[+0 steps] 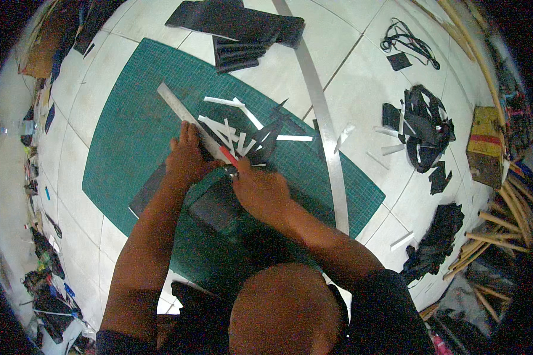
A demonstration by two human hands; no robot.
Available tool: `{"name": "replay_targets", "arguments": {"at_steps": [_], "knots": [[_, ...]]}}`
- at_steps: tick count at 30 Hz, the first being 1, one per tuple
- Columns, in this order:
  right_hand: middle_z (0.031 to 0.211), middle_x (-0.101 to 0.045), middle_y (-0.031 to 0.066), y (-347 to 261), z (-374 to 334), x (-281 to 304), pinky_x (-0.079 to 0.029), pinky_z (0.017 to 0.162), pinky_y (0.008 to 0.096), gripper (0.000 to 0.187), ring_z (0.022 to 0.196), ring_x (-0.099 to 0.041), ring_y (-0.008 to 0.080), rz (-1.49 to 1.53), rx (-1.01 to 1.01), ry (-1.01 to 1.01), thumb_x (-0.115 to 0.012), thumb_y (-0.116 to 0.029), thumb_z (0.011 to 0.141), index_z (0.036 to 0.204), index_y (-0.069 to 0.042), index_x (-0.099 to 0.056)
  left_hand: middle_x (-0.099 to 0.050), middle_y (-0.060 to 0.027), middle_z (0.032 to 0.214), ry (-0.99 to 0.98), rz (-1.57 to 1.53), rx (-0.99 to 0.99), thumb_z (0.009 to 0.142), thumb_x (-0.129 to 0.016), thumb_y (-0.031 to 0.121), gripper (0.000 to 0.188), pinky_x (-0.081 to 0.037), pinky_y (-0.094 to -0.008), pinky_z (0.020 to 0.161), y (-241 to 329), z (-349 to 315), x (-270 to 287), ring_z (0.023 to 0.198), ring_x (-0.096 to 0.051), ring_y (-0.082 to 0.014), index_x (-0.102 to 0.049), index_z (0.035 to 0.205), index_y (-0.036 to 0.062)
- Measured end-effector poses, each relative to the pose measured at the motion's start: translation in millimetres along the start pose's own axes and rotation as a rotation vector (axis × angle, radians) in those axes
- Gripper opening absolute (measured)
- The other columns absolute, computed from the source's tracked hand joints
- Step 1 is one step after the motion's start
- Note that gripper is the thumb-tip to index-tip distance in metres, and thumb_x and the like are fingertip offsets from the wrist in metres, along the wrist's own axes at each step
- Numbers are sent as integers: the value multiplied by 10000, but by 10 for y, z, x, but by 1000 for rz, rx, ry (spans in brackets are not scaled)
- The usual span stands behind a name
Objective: The person cuts strips from a sheet of black material using a utility knife and a metal ruler on a green cutting mat. They use a clipboard to hold and organize the material while cutting.
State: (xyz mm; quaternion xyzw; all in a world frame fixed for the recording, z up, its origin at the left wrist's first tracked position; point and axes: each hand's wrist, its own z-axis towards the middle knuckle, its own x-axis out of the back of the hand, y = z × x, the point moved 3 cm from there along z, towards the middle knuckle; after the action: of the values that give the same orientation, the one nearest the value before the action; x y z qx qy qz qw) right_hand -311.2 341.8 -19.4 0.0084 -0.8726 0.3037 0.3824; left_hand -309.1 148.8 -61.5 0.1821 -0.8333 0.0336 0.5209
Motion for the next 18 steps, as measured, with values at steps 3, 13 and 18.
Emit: {"name": "replay_targets", "arguments": {"at_steps": [3, 13, 18], "knots": [[795, -704, 223, 7, 414, -166, -553, 638, 512, 305, 735, -724, 393, -28, 75, 150, -540, -253, 1000, 1114, 25, -483, -219, -208, 1627, -18, 10, -14, 678, -897, 457, 1186, -578, -518, 931, 76, 40, 24, 1311, -465, -470, -230, 1540, -10], [869, -722, 224, -154, 662, -216, -564, 745, 524, 322, 806, -733, 394, -48, 20, 91, -577, -253, 961, 1125, 13, -496, -200, -201, 1637, -34, 43, -1, 724, -857, 446, 1129, -581, -505, 919, 54, 34, -21, 1311, -466, -471, -227, 1541, -13], [874, -719, 235, -154, 578, -196, -562, 759, 527, 311, 826, -729, 402, -34, 44, 94, -568, -256, 959, 1101, 17, -516, -213, -214, 1629, 40, 3, -36, 683, -895, 421, 1167, -575, -531, 919, -4, 4, -155, 1294, -472, -497, -227, 1535, -14]]}}
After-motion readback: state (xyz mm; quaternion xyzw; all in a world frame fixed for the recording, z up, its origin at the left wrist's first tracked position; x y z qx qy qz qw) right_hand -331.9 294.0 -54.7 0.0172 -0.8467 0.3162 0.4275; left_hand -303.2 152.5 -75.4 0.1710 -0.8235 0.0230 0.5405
